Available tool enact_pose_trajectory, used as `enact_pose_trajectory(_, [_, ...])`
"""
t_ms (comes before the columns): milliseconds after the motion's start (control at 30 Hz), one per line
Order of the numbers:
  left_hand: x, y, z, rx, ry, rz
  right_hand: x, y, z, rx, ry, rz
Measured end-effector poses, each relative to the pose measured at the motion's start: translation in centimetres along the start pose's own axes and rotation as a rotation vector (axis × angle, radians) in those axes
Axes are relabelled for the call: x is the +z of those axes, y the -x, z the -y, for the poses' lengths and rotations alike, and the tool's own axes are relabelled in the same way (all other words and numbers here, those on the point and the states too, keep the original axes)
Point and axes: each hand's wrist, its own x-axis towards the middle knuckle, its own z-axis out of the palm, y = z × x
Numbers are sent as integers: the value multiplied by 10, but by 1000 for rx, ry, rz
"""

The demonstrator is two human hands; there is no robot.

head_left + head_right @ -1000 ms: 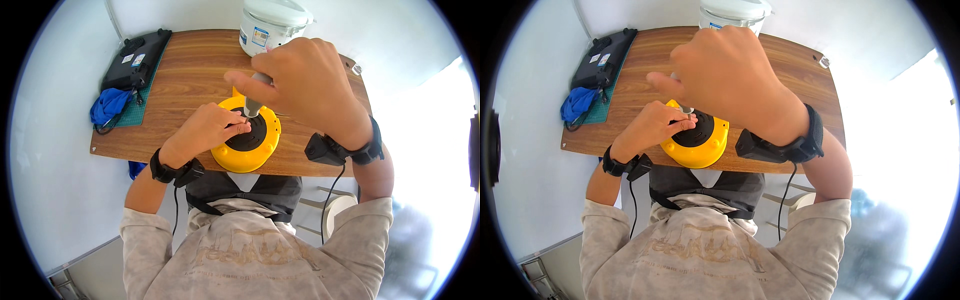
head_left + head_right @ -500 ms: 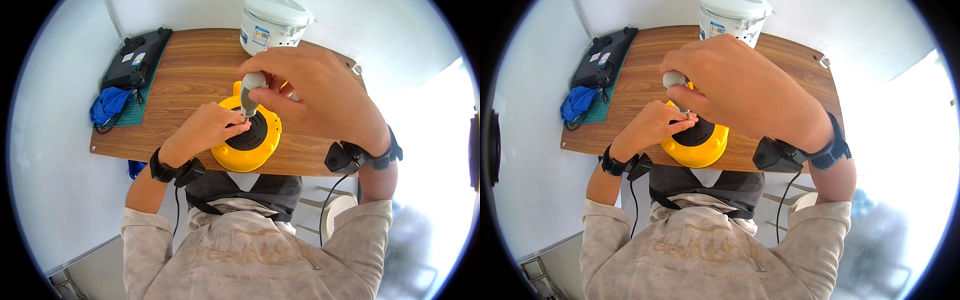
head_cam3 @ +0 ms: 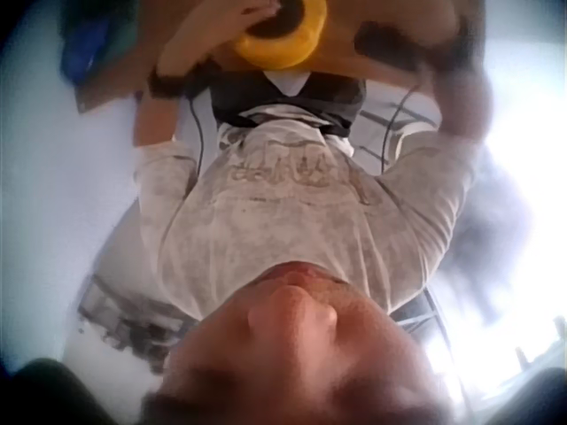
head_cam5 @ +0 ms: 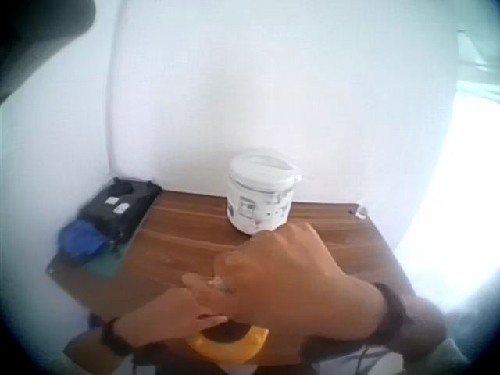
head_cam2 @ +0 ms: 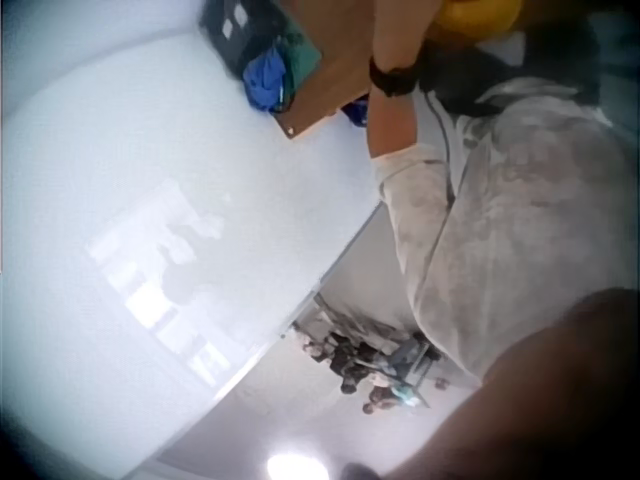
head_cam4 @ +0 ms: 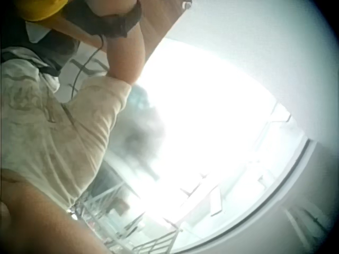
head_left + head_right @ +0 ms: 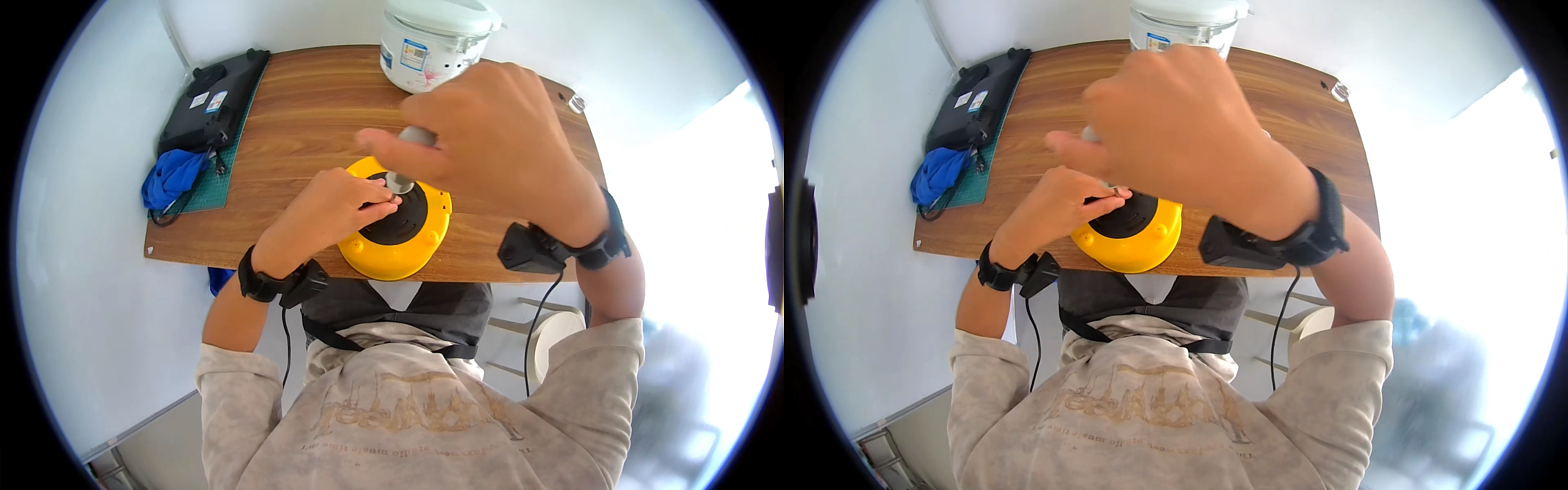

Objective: The person uses a screwdriver to tighten screws on the bottom of a yellow pot, then places a glass lid on top. They then pick up a black appliance and place it on the table.

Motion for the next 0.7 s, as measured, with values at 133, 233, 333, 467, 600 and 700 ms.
enact_pose_trajectory(133, [-1,-2,1,-9,-16,-1,0,1,8,4,64,29])
enact_pose_trajectory(233, [0,0,-2,14,-16,-47,0,5,7,38,-57,32])
enact_pose_trajectory(333, [0,-1,-5,-41,63,-19,-9,12,7,24,-319,32])
enact_pose_trajectory(467, [-8,0,-12,-78,-38,35,-13,16,0,-50,-420,8])
enact_pose_trajectory(600, [-4,0,-7,-39,-36,25,-15,8,-3,-86,-371,82])
enact_pose_trajectory(700, [1,1,-1,2,9,-19,-10,5,-1,-71,-302,31])
